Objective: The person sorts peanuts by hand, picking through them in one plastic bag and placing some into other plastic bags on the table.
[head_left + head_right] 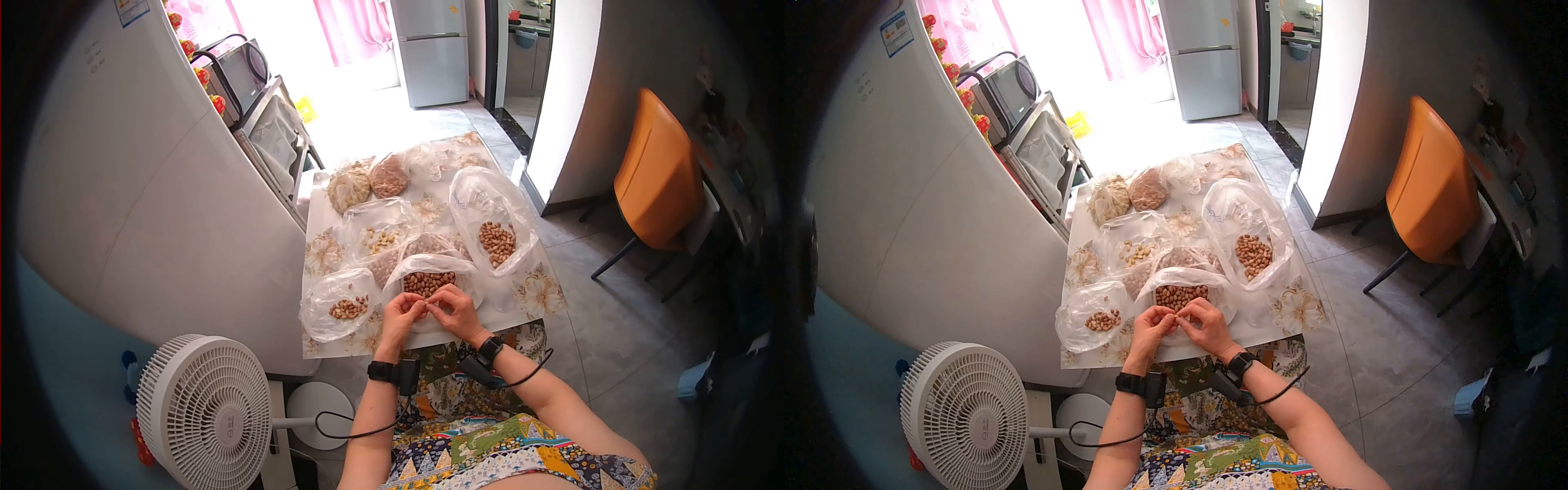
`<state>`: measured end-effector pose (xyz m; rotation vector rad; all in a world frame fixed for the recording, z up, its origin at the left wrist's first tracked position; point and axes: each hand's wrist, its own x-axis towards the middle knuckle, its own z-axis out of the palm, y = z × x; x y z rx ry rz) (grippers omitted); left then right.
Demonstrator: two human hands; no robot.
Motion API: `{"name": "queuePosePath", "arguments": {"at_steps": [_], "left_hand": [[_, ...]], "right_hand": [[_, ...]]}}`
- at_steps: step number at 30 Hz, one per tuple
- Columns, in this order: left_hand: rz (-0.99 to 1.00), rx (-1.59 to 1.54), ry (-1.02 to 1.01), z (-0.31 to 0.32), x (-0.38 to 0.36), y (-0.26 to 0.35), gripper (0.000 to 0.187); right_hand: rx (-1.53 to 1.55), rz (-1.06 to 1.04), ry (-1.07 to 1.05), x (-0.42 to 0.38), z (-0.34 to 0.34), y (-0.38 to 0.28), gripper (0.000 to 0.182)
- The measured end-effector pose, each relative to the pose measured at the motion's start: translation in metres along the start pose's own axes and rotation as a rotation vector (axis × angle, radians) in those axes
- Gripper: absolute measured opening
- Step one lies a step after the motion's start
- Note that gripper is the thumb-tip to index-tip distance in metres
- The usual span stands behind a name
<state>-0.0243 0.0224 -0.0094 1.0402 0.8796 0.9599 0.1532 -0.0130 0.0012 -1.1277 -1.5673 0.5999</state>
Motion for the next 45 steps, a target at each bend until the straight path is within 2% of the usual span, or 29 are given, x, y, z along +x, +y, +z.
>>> {"name": "queuePosePath", "arguments": {"at_steps": [3, 6, 15, 18, 24, 45], "left_hand": [[-0.026, -0.051, 0.021, 0.0, 0.002, -0.001, 0.019], [-0.021, -0.028, 0.032, 0.0, 0.002, -0.001, 0.021], [0.01, 0.005, 0.02, 0.002, 0.002, -0.002, 0.022], [0.002, 0.143, 0.014, 0.004, 0.002, 0.0, 0.025], [-0.038, 0.183, -0.039, 0.005, 0.004, 0.001, 0.029], [-0.04, 0.078, -0.054, 0.002, 0.004, -0.001, 0.021]], "right_hand": [[0.067, 0.064, 0.082, 0.002, -0.003, -0.001, 0.008], [0.403, 0.295, 0.124, 0.001, -0.002, 0.012, 0.007], [0.27, 0.258, 0.091, 0.0, -0.002, 0.02, 0.008], [0.166, 0.167, 0.061, 0.002, -0.006, 0.008, 0.009], [0.149, 0.106, 0.026, 0.003, -0.006, 0.0, 0.01], [0.104, 0.082, 0.02, 0.003, -0.003, 0.002, 0.009]]}}
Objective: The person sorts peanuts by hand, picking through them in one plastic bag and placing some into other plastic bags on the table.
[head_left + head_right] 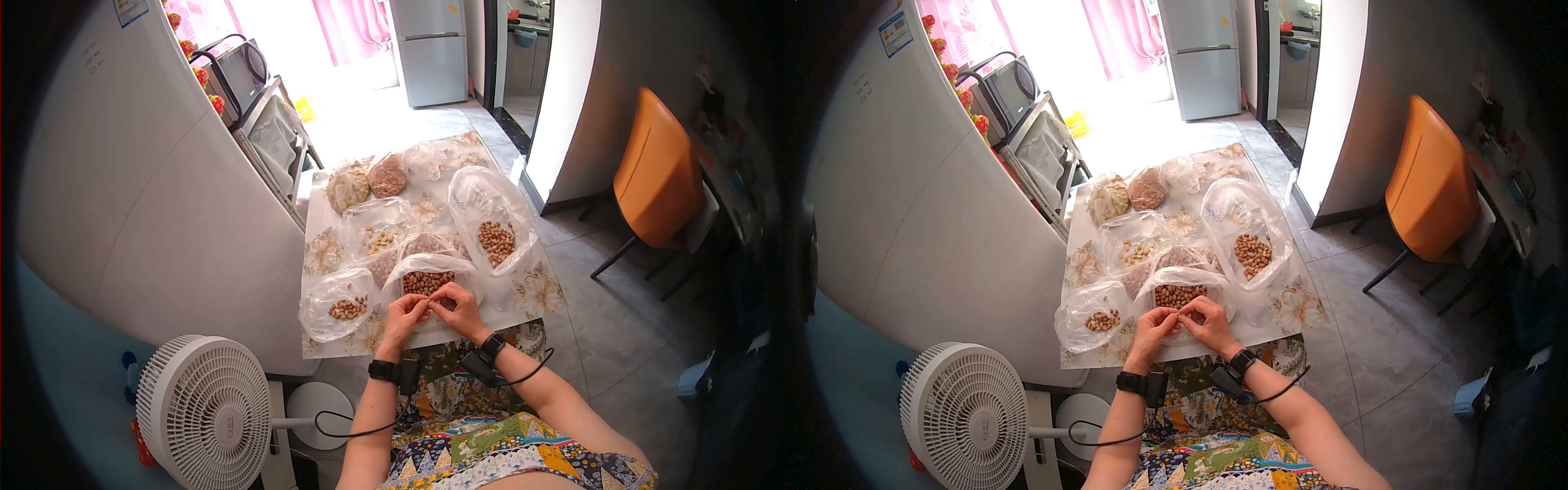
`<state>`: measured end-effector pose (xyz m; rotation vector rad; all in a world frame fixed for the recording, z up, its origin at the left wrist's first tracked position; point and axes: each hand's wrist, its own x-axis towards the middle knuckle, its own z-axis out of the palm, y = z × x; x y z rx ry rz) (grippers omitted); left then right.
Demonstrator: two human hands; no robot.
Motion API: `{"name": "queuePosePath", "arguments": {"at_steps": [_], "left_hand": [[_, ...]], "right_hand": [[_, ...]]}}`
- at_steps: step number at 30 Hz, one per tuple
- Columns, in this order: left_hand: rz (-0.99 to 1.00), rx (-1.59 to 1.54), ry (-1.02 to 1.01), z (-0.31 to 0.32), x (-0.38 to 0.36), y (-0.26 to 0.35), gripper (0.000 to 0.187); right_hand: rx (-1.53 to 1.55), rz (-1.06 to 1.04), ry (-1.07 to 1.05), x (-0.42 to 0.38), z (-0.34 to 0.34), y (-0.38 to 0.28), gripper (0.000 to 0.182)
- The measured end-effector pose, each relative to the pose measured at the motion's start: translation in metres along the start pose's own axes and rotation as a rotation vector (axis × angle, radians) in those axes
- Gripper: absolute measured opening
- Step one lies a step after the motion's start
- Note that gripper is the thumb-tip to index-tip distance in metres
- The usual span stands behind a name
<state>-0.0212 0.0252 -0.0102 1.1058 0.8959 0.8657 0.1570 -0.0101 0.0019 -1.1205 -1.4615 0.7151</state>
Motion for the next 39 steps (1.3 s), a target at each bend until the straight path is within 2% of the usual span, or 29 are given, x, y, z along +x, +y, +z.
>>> {"name": "queuePosePath", "arguments": {"at_steps": [18, 39], "left_hand": [[-0.012, 0.118, 0.012, 0.005, -0.001, 0.008, 0.03], [-0.041, 0.065, 0.024, 0.006, -0.002, 0.009, 0.025]], "right_hand": [[-0.056, -0.015, -0.019, 0.0, -0.001, 0.0, 0.012], [-0.015, -0.005, 0.003, -0.002, 0.0, 0.003, 0.009]]}}
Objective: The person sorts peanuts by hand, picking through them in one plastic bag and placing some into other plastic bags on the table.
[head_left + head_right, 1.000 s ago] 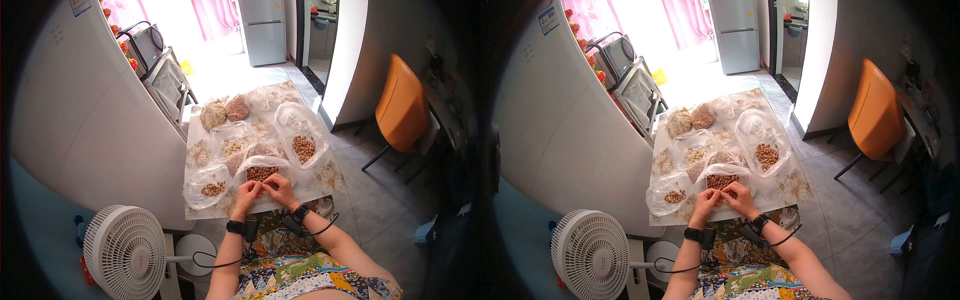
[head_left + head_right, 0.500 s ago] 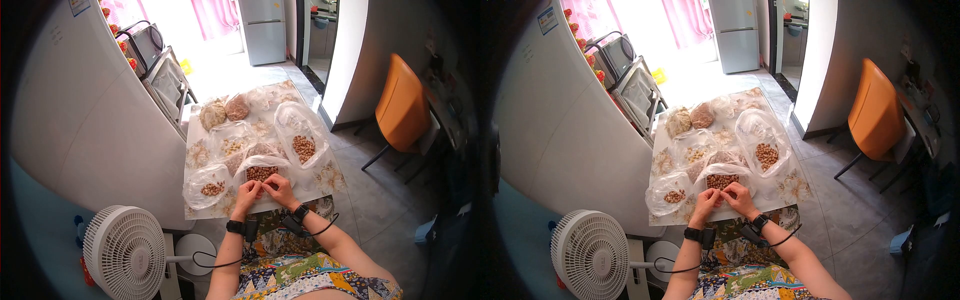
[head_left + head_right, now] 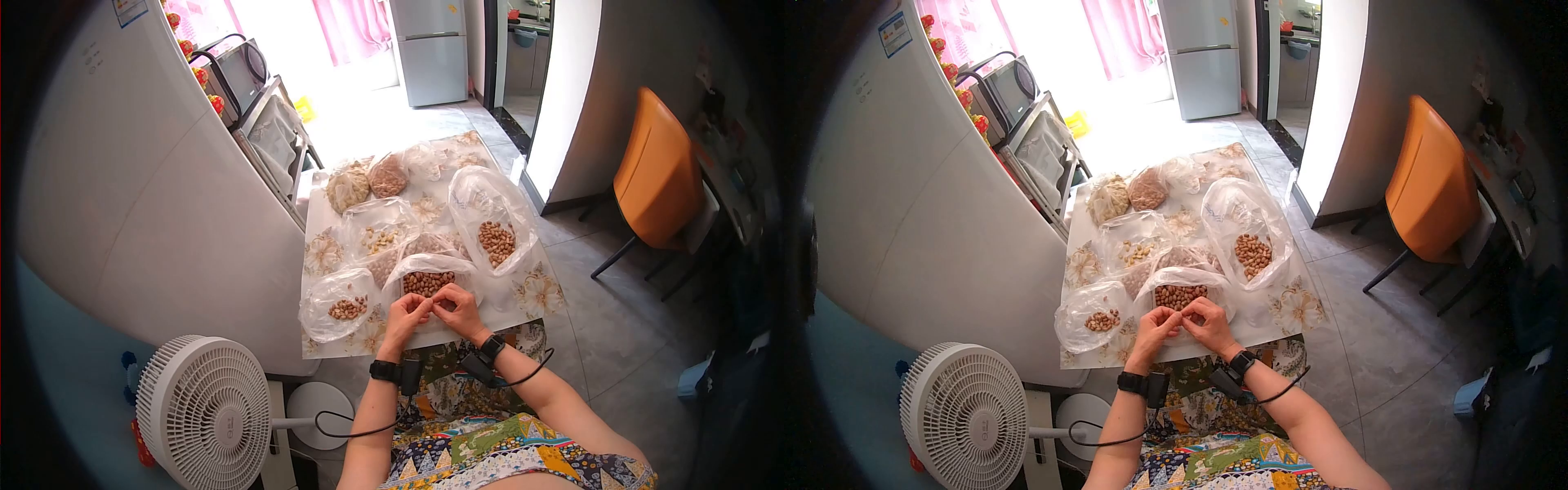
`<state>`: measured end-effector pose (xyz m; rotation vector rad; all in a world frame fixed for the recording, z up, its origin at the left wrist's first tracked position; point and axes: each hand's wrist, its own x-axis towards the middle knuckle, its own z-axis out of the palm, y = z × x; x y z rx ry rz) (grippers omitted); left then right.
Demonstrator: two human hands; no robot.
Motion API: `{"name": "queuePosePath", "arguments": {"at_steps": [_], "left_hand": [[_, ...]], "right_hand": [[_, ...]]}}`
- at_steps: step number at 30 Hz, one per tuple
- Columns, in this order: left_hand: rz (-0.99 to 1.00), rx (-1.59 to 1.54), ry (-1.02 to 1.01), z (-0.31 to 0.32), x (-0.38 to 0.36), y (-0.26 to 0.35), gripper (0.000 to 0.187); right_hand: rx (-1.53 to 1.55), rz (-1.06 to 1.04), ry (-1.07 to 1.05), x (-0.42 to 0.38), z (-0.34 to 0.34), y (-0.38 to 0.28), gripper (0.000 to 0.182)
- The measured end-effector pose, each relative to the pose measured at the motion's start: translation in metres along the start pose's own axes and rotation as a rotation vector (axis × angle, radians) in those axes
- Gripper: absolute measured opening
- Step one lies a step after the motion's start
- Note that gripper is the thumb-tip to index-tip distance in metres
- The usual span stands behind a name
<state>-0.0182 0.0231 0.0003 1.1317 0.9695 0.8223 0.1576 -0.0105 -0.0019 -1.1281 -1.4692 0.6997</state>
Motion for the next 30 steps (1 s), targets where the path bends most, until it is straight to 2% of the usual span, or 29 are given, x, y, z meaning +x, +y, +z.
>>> {"name": "queuePosePath", "arguments": {"at_steps": [12, 15, 17, 20, 30], "left_hand": [[0.022, 0.009, 0.04, 0.002, 0.004, -0.003, 0.024], [0.048, -0.083, 0.043, -0.004, 0.011, -0.016, 0.022], [0.064, -0.115, 0.118, -0.001, 0.007, -0.01, 0.022], [0.1, -0.139, 0.147, -0.004, 0.003, -0.012, 0.027], [0.176, -0.178, 0.153, -0.004, 0.004, -0.016, 0.028]], "right_hand": [[-0.06, -0.035, 0.022, 0.001, 0.002, -0.004, 0.008], [-0.053, -0.068, 0.099, 0.001, 0.003, 0.0, 0.006], [0.081, 0.045, 0.158, 0.001, 0.004, 0.003, 0.006], [0.028, 0.065, 0.281, 0.002, 0.0, -0.003, 0.006], [-0.33, 0.002, -0.003, -0.01, -0.013, -0.006, 0.011]]}}
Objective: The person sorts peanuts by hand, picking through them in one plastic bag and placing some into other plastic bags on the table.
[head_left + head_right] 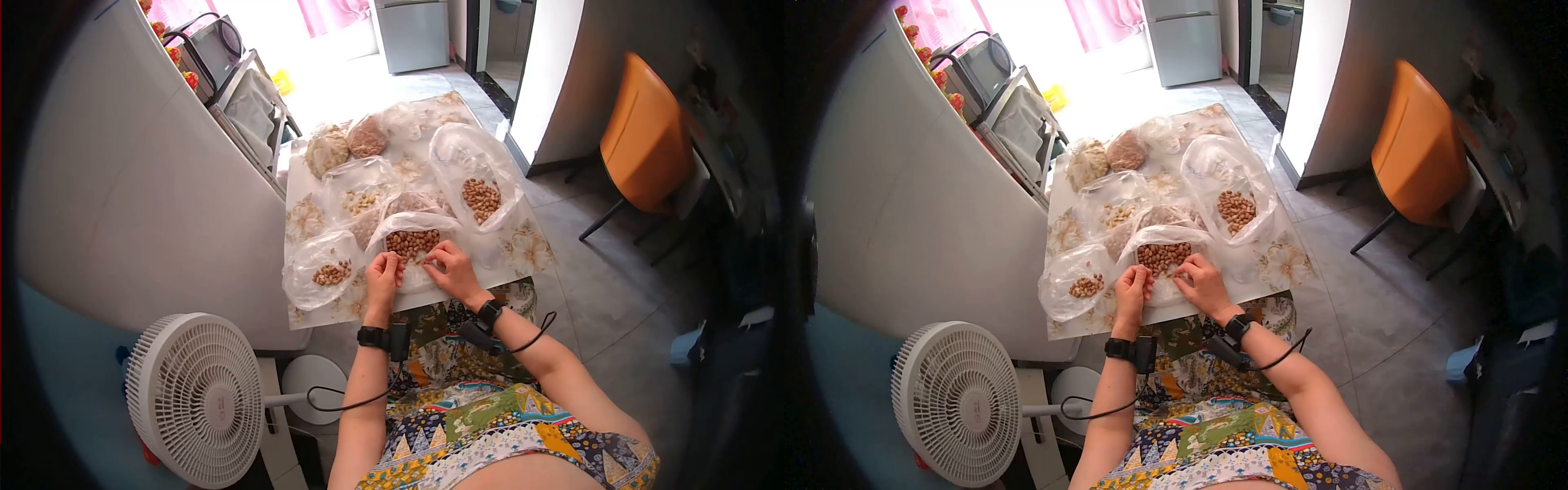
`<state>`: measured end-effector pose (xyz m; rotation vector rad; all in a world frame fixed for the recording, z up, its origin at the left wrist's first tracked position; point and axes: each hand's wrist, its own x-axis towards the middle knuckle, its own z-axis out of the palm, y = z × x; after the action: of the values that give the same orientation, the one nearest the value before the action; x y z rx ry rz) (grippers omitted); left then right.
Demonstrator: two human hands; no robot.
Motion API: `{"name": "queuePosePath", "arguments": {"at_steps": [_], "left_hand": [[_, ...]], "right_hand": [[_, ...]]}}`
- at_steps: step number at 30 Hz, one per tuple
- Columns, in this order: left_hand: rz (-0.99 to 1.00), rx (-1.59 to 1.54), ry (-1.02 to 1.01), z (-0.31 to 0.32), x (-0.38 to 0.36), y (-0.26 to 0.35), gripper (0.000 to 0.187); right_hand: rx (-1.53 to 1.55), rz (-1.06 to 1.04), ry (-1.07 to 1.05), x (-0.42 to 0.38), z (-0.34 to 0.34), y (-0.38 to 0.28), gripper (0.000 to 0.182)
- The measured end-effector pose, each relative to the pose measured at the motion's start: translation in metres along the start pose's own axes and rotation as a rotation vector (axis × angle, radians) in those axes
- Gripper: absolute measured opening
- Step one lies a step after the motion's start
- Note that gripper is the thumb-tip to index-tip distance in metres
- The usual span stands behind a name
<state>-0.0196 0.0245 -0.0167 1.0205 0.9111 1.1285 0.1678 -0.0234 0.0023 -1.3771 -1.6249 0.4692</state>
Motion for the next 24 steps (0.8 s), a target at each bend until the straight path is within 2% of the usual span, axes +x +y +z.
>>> {"name": "queuePosePath", "arguments": {"at_steps": [3, 9, 18, 21, 24], "left_hand": [[-0.006, -0.005, -0.008, -0.002, 0.0, 0.0, 0.028], [0.002, 0.003, -0.007, -0.002, -0.001, 0.001, 0.027], [0.011, 0.031, -0.014, -0.001, 0.0, -0.001, 0.026], [0.009, 0.051, -0.016, -0.002, 0.002, -0.001, 0.025], [0.006, 0.052, -0.013, -0.001, 0.0, 0.001, 0.025]], "right_hand": [[-0.139, -0.08, 0.007, 0.004, 0.004, -0.005, 0.015], [-0.136, 0.008, -0.064, 0.007, 0.007, -0.002, 0.018], [-0.294, -0.076, -0.205, 0.017, 0.002, -0.001, 0.019], [-0.171, -0.126, -0.099, 0.021, 0.001, 0.005, 0.018], [-0.14, -0.053, 0.018, 0.044, -0.033, -0.012, 0.018]]}}
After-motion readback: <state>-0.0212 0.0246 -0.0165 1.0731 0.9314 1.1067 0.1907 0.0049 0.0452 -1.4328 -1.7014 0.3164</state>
